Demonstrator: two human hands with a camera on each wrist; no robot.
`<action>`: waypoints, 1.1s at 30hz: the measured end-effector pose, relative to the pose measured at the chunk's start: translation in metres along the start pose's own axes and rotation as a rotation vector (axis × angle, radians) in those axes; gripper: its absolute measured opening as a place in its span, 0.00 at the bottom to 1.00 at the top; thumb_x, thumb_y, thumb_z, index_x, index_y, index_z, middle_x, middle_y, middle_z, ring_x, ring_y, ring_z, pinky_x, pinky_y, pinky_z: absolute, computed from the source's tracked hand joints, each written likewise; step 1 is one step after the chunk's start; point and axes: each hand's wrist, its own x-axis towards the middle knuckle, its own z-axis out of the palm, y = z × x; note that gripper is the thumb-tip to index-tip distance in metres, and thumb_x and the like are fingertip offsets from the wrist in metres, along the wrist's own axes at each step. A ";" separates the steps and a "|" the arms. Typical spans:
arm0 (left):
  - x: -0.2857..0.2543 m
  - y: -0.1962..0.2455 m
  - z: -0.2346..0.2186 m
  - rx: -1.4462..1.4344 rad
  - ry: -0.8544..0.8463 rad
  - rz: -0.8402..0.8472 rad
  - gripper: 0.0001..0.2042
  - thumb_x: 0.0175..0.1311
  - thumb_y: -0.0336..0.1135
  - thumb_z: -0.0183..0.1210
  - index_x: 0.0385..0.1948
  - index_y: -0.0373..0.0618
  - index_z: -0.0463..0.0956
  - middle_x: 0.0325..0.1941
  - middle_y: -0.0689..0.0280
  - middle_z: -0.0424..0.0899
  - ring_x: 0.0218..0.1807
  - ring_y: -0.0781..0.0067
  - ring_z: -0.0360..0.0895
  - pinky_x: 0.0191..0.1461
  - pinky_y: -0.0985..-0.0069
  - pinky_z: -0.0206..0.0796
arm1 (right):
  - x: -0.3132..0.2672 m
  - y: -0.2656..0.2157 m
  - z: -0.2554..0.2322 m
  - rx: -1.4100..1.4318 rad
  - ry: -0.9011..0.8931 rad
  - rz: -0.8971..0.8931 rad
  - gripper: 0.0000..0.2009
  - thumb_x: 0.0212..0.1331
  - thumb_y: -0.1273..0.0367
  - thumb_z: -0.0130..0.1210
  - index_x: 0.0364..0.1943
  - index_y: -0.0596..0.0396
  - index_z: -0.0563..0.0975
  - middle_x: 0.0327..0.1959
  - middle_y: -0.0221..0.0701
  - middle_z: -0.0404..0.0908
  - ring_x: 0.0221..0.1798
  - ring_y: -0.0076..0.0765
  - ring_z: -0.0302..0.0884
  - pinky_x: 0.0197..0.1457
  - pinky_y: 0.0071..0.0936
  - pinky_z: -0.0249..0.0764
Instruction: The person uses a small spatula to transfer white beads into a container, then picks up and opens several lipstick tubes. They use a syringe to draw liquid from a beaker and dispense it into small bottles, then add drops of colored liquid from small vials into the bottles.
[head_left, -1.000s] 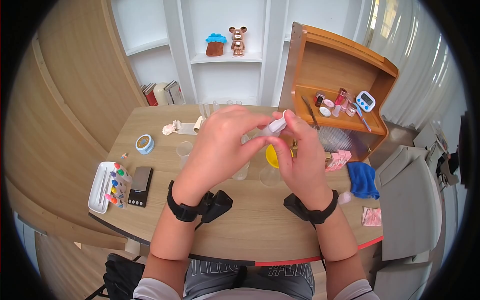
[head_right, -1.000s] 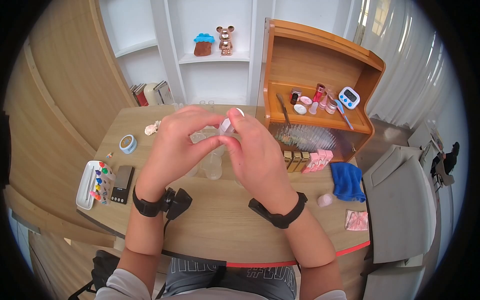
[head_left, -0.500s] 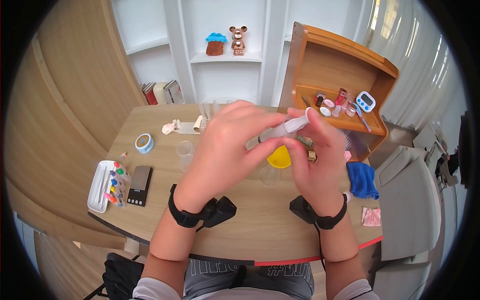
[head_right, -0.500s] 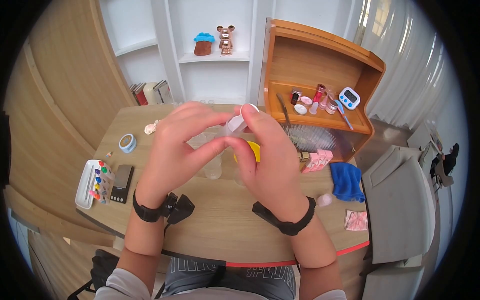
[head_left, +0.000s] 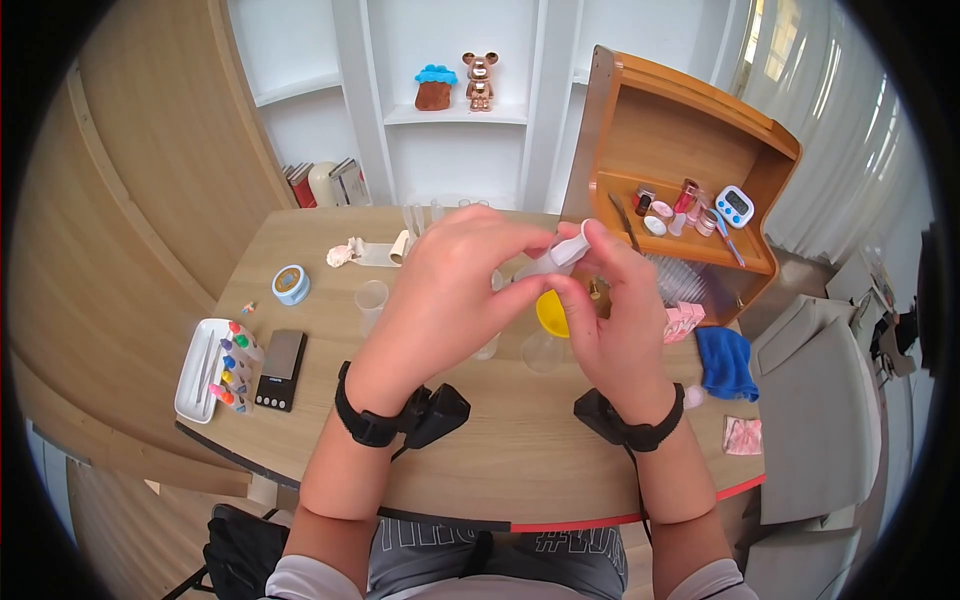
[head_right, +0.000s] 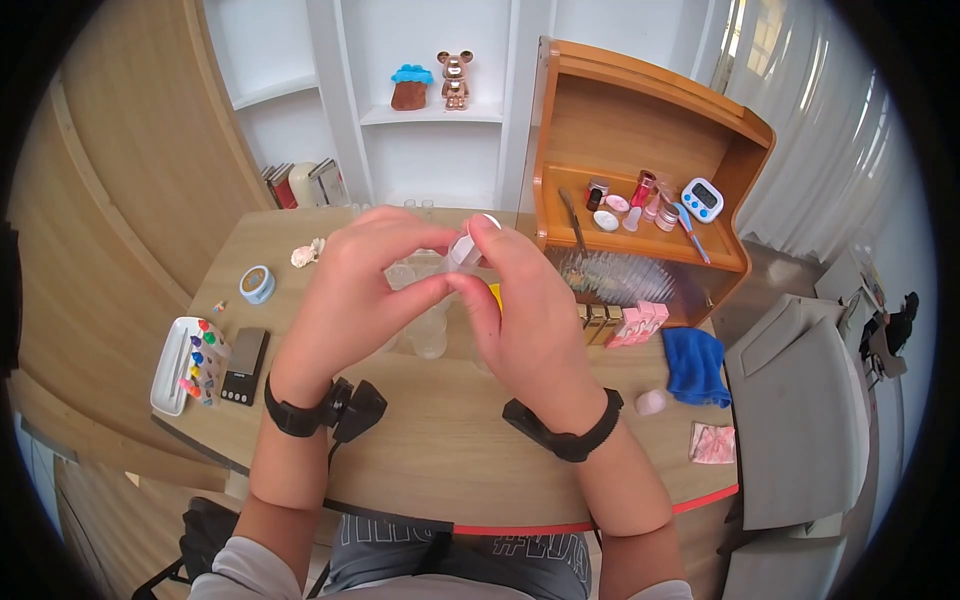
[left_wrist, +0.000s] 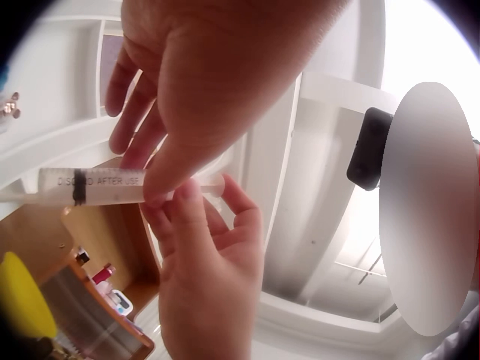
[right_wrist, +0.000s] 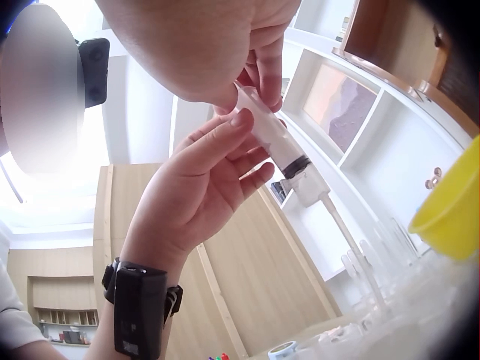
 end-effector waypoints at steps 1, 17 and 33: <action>0.000 0.000 0.000 0.003 -0.003 -0.008 0.13 0.52 0.26 0.70 0.41 0.38 0.83 0.35 0.60 0.86 0.40 0.60 0.80 0.43 0.67 0.72 | 0.000 0.000 0.000 0.003 -0.003 0.004 0.27 0.57 0.77 0.67 0.62 0.59 0.71 0.55 0.45 0.80 0.51 0.52 0.83 0.52 0.38 0.81; 0.002 0.014 -0.009 -0.031 0.108 0.090 0.22 0.52 0.24 0.69 0.52 0.41 0.81 0.48 0.61 0.87 0.52 0.62 0.80 0.57 0.68 0.70 | 0.035 -0.018 -0.079 0.210 0.330 0.147 0.26 0.65 0.83 0.55 0.65 0.64 0.59 0.55 0.55 0.78 0.56 0.46 0.83 0.61 0.35 0.80; 0.000 0.021 -0.020 -0.048 0.137 0.107 0.20 0.53 0.23 0.68 0.51 0.40 0.81 0.45 0.62 0.87 0.51 0.64 0.80 0.57 0.68 0.70 | 0.031 0.010 -0.068 0.250 0.112 0.327 0.24 0.61 0.82 0.61 0.59 0.60 0.67 0.50 0.39 0.78 0.54 0.34 0.82 0.60 0.29 0.79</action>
